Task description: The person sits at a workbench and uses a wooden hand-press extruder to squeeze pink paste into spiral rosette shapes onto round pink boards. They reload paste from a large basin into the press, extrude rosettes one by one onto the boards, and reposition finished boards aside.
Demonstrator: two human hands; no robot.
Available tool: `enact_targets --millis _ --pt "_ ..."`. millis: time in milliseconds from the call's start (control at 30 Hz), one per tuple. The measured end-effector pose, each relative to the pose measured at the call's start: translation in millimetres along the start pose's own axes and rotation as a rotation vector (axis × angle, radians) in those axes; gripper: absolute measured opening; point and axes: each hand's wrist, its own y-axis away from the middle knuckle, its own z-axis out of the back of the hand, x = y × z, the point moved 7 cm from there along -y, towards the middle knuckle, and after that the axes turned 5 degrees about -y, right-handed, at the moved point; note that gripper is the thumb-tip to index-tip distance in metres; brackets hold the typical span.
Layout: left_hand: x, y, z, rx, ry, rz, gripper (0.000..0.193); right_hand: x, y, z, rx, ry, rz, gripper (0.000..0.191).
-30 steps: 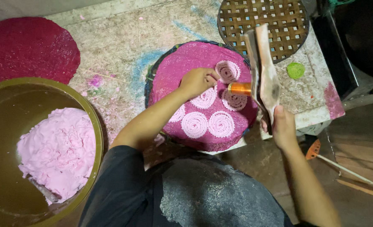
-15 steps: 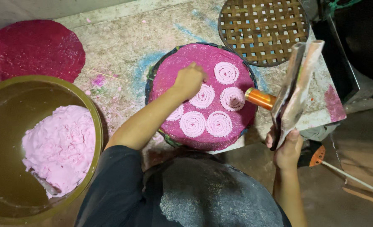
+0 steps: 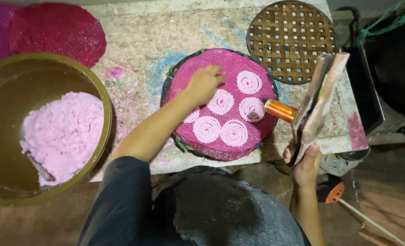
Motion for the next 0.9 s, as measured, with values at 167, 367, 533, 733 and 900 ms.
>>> enact_targets --millis 167,367,533,733,900 --pt "-55 37 88 -0.073 0.339 -0.273 0.080 37 -10 -67 0.313 0.303 0.021 0.061" --pt "-120 100 166 0.143 0.350 -0.021 0.020 167 6 -248 0.931 0.902 0.959 0.062" --pt "-103 173 247 0.554 0.395 0.035 0.012 198 38 -369 1.427 0.701 1.345 0.060" --pt "-82 275 318 0.779 0.073 0.064 0.022 116 111 -432 1.772 0.388 0.304 0.043" --pt "-39 332 322 0.637 0.230 0.156 0.027 64 142 -465 1.667 0.044 0.054 0.042"
